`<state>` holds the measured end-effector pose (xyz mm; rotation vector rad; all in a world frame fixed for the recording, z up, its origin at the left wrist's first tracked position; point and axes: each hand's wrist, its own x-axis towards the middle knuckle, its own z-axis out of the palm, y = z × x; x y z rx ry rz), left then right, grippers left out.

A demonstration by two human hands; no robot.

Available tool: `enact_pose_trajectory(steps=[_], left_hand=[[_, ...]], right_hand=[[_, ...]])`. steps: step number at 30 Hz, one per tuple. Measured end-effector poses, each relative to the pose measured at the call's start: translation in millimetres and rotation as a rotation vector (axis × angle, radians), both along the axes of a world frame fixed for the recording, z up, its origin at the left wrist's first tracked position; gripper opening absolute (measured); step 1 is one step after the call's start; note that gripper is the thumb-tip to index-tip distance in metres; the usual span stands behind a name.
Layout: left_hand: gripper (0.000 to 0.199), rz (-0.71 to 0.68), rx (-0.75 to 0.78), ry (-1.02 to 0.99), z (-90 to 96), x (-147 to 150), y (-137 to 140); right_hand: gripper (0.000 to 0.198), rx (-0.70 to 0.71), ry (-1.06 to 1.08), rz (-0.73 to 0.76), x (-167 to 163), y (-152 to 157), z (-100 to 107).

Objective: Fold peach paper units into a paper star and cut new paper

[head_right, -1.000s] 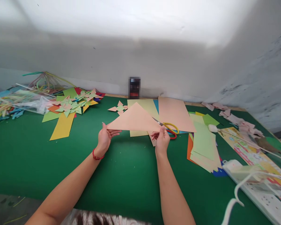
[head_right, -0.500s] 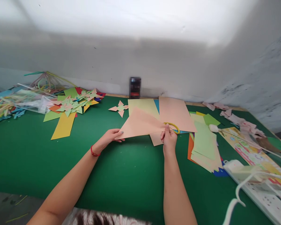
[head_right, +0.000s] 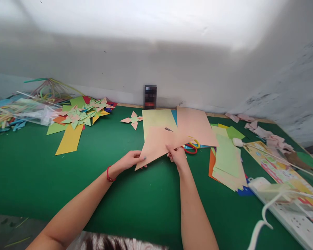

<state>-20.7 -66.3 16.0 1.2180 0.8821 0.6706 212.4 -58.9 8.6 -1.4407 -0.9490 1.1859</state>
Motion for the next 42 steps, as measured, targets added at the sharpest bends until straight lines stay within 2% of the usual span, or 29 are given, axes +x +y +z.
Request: enact_pose_trajectory(steps=[5,11,15,18,24,31,35,38,42], left_hand=[[0.030,0.113,0.046,0.053,-4.9,0.9,3.4],[0.031,0.313,0.172,0.116,-7.0,-5.1,10.9],[0.027,0.376,0.301,0.182,-4.2,-6.0,9.6],[0.023,0.376,0.400,0.223,1.9,-3.7,5.4],[0.019,0.353,0.606,0.296,13.6,-0.9,-3.4],[0.023,0.349,0.829,0.386,15.4,1.9,-11.8],[0.025,0.300,0.924,0.473,12.5,5.5,-15.5],[0.028,0.280,0.955,0.495,11.6,6.3,-17.0],[0.027,0.267,0.980,0.496,12.9,5.5,-17.0]], right_hand=[[0.037,-0.008,0.033,0.015,-0.7,0.5,-0.2],[0.046,0.036,0.096,-0.023,-8.8,0.4,4.0],[0.043,-0.019,0.082,0.135,-23.0,-6.9,7.6],[0.042,-0.063,0.055,0.295,-34.9,-11.7,7.4],[0.041,-0.056,-0.010,0.416,-43.5,-15.5,3.7],[0.046,0.099,-0.090,0.425,-46.7,-16.8,2.8],[0.042,0.185,-0.047,0.509,-50.3,-19.2,6.1],[0.042,0.194,0.035,0.554,-52.6,-21.4,9.6],[0.043,0.163,0.123,0.497,-53.4,-21.7,11.8]])
